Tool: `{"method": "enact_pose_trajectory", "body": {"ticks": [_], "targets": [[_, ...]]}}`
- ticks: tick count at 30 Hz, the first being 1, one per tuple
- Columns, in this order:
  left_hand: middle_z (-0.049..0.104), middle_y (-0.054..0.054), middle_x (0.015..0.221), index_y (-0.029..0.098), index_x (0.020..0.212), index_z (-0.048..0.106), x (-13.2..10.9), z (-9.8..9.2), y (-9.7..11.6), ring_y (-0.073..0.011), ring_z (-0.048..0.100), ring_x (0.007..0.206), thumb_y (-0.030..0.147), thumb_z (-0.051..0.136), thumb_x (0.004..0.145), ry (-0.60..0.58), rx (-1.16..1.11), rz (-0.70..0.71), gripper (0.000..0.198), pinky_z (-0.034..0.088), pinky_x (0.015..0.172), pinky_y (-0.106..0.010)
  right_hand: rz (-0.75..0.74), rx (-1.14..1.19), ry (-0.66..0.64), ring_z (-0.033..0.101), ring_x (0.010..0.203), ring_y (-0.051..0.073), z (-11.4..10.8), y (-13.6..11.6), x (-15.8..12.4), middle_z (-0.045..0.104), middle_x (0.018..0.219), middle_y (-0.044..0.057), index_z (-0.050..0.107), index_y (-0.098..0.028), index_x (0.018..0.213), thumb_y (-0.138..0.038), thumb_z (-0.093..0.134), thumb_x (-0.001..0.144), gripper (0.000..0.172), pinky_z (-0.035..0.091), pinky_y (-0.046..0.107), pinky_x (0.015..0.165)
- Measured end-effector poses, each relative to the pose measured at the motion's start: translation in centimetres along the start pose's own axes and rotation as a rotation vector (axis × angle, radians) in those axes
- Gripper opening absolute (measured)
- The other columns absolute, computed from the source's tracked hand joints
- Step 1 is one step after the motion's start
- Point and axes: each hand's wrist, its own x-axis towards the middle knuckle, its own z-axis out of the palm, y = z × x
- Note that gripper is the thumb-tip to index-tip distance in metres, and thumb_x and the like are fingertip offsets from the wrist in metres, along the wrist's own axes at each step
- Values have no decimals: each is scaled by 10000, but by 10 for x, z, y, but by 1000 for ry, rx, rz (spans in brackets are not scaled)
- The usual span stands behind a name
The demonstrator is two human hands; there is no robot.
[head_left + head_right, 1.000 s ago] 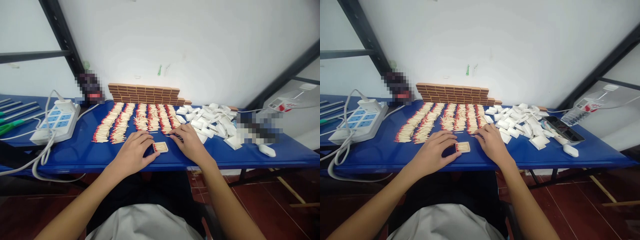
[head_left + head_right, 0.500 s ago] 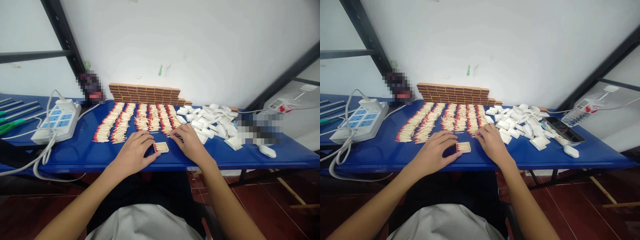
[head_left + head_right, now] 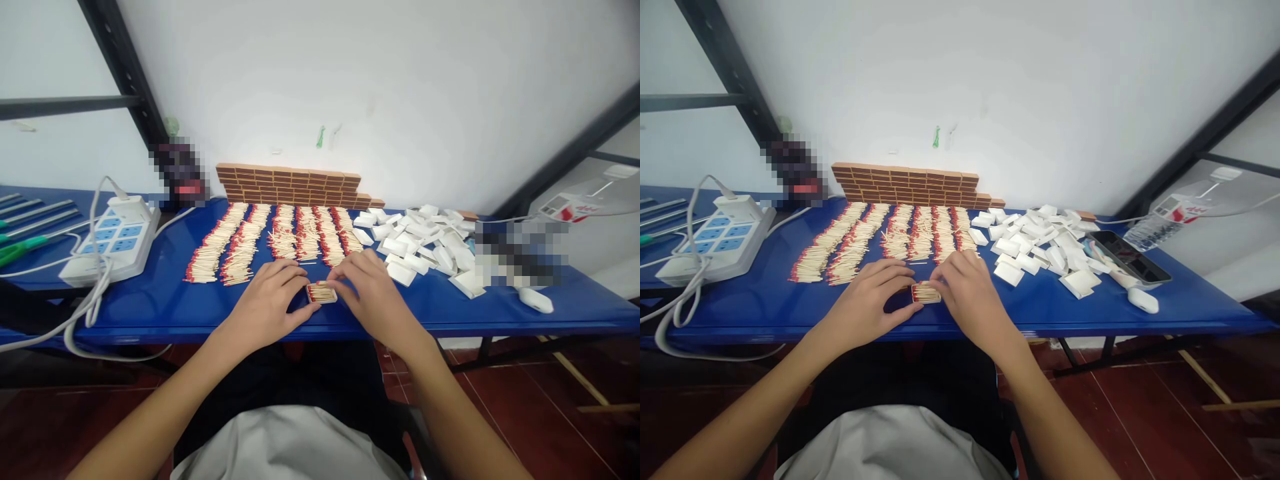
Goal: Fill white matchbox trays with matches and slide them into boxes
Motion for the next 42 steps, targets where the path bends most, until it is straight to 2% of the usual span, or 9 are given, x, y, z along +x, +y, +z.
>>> {"method": "enact_pose_trajectory", "body": {"ticks": [4,9,13,24,30,34,37,40,42], "targets": [[770,-107,1194,165,1121,710,0,1,0,-302,661,1244,405,707,1006,-4,-4,-13,266,526,1061,-473,-14,30,-28,559,959,266,6,2,0,683,971,77,669,-220,989,-248,559,1091,153,464,445,893],[770,-105,1199,168,1088,711,-1,1,0,-308,659,1243,394,720,996,-3,6,-6,244,526,1059,-475,66,-51,85,566,999,296,5,36,0,693,1004,105,718,-190,1074,-239,583,1073,144,483,472,914],[770,-106,1191,164,1071,710,-1,0,1,-303,665,1226,386,734,986,1,-2,-3,239,530,1054,-472,92,-92,22,553,985,311,6,47,-2,676,988,112,747,-190,1107,-213,598,1052,160,495,493,908],[768,-109,1198,164,1092,709,-2,1,-1,-310,651,1249,406,706,1005,-6,10,1,257,521,1059,-483,85,-70,-40,527,978,306,6,46,-1,667,988,99,647,-216,953,-202,612,1045,99,464,475,898],[771,-101,1182,162,1105,710,-1,1,0,-303,656,1240,406,717,999,-5,-4,-2,266,522,1051,-471,14,23,6,533,986,278,2,15,0,669,1006,78,637,-225,1026,-229,579,1081,80,453,447,892],[769,-100,1174,166,1121,705,-1,0,1,-294,660,1230,401,706,1006,-7,-9,-15,261,528,1040,-467,-47,37,-25,540,973,266,6,-4,0,666,988,71,641,-221,1001,-221,589,1077,93,453,444,891],[767,-99,1176,174,1104,701,-1,0,1,-296,658,1237,397,705,1007,-5,-10,-7,243,525,1050,-464,-36,85,17,557,971,259,5,1,2,679,983,68,658,-219,1018,-218,582,1080,98,465,439,896],[766,-98,1187,175,1080,698,-2,1,-1,-301,654,1245,406,701,1008,-4,0,1,242,523,1055,-466,32,43,117,565,985,280,0,18,3,689,979,80,688,-217,1061,-225,586,1073,103,477,460,909],[766,-99,1191,173,1080,697,-2,2,-2,-302,654,1243,409,697,1010,-6,7,-4,246,522,1054,-469,61,-9,126,568,1007,299,0,31,3,690,992,93,712,-217,1094,-229,582,1067,133,483,482,929]]}}
